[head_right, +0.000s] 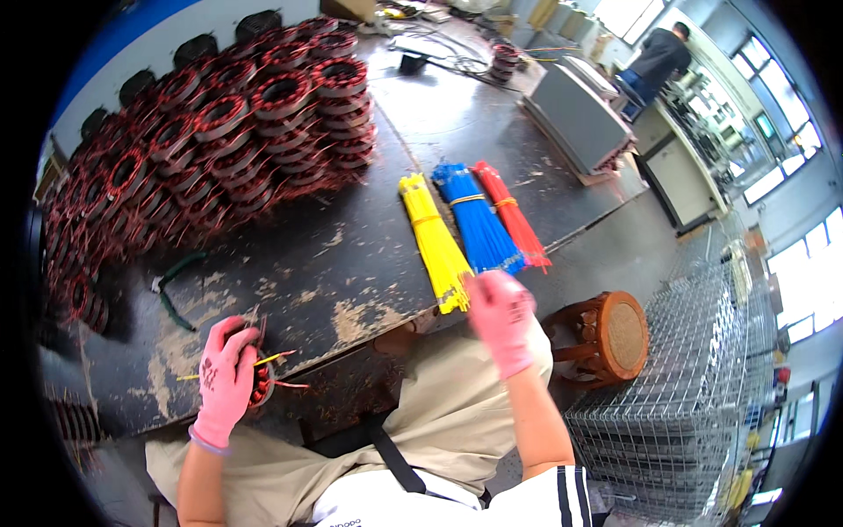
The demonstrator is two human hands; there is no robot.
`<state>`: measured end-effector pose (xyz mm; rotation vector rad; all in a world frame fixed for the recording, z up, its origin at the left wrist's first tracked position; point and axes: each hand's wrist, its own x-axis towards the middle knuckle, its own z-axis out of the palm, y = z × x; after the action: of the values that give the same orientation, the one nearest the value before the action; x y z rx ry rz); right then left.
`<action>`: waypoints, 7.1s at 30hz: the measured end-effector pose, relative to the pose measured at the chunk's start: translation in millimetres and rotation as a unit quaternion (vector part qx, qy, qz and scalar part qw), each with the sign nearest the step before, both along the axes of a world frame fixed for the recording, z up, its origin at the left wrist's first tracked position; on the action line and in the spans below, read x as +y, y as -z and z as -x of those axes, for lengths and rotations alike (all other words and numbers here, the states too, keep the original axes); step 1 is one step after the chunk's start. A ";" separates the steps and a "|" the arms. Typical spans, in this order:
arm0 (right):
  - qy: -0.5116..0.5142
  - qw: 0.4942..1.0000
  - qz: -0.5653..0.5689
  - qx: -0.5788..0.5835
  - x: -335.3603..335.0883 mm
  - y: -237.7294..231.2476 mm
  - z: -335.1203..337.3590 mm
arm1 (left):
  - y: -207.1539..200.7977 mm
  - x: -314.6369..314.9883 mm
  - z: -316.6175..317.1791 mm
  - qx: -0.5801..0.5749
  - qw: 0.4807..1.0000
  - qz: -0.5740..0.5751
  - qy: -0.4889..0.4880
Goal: The person wires several motor stators by hand and with pliers. They insert wires into the stator cores and use pliers to secure them, moving between different stators on the workbench.
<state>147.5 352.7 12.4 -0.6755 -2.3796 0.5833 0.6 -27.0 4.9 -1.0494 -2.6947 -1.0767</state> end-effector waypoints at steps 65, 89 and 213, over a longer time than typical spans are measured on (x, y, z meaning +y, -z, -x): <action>0.097 0.956 0.207 -0.186 105.5 29.1 -50.9 | 0.4 8.6 2.7 -0.030 0.998 -0.047 0.024; -0.556 0.809 0.166 0.094 -129.2 -97.3 2.5 | -89.9 26.7 -42.5 0.475 0.866 -0.006 0.158; -0.382 0.657 0.551 -0.345 -142.9 -0.5 119.3 | 6.5 20.9 -6.1 -0.016 0.998 -0.067 -0.003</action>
<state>28.2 209.8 13.0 -0.2576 -2.7110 2.6948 6.7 -6.1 -1.6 -1.0091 -2.6048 -1.2620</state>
